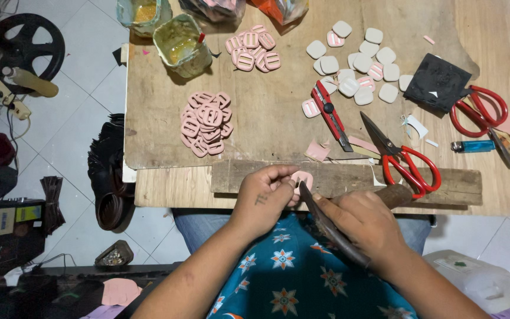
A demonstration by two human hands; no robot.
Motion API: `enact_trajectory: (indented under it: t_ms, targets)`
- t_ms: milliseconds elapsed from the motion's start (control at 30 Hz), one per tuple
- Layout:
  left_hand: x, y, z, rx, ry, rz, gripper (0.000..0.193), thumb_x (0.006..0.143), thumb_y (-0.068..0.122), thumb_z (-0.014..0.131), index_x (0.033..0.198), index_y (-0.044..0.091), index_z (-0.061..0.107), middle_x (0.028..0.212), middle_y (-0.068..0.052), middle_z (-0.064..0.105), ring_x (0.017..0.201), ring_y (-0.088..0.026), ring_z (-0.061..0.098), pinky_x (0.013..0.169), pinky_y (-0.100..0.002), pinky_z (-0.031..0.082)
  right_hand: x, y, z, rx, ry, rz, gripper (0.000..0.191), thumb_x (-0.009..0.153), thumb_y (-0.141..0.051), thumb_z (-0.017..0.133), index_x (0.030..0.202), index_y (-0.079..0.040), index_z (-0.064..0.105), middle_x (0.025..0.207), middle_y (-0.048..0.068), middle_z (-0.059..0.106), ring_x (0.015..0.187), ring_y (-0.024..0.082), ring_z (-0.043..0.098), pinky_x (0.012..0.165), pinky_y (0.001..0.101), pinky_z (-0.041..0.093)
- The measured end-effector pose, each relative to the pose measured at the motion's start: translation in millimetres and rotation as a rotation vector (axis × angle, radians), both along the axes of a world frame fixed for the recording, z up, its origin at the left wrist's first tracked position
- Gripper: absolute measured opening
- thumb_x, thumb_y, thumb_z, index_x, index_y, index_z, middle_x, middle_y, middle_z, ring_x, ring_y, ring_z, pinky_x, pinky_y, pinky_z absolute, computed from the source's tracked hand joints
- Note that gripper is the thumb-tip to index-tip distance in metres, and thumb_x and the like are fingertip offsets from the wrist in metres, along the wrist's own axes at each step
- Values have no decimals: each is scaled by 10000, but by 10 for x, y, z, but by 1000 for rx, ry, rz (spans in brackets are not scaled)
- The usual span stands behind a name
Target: The person sits at a workbench trimming small pink foam shoe components with red-handled scissors, cutting excess material from each piece one at a time and placing the trimmed pieces onto a growing pile on the table.
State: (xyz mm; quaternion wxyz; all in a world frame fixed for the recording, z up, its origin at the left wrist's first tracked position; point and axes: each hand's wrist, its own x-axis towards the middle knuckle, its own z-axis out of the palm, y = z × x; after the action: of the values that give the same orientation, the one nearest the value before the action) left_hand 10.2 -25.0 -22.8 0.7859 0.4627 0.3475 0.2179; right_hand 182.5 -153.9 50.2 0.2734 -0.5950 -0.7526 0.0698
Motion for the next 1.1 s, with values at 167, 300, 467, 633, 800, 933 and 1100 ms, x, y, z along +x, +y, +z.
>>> enact_trajectory:
  t_ms: [167,300,467,633,800,933,1100]
  targets:
    - [15,0,2,0,-76,-18,306,973,-15,550,1252,-121,613,848,-64,650,703,-82,604,640,-215,514,-12,2,-27,21,-21,19,502,784,-165,695,1272,-51,658,829,84,572,781,273,602,690,408,456]
    - [11,-62,138,279,-37,-16,255,943,-28,557,1171,-77,659,1035,-62,680,889,-106,650,773,-235,553,-3,-4,-80,-160,-102,-9,499,761,-174,705,1252,-85,676,788,71,598,735,275,625,648,411,472]
    - [-67,-90,357,721,46,-82,230,947,-12,596,1137,15,722,1023,-105,694,924,-191,680,820,-292,553,90,16,-132,-252,107,-2,496,771,-237,737,1226,-59,651,848,102,661,778,327,658,659,428,503]
    - [-43,-70,300,620,98,-59,286,889,1,611,1161,-7,697,1035,-106,673,883,-178,672,782,-284,551,117,18,-135,-153,182,46,476,779,-207,723,1218,-45,638,889,118,683,790,325,671,669,421,522]
    - [-28,18,87,334,53,-17,307,892,-10,574,1168,-43,703,1023,-79,677,872,-115,641,773,-241,550,79,-35,-92,-30,145,-43,366,813,-151,746,1151,-34,671,946,149,710,758,319,680,644,388,525]
    - [-32,10,80,203,-36,-55,246,939,39,582,1155,-33,677,1007,-41,670,853,-90,654,753,-225,556,33,-15,-85,-211,395,-187,282,830,-173,774,1063,-30,705,920,122,737,794,275,737,695,348,576]
    - [-82,8,254,527,78,-85,195,931,47,635,1098,-13,717,974,-63,666,829,-117,646,751,-244,538,0,-4,-81,-238,431,-205,322,851,-181,753,1125,-19,706,939,128,746,822,258,749,712,342,580]
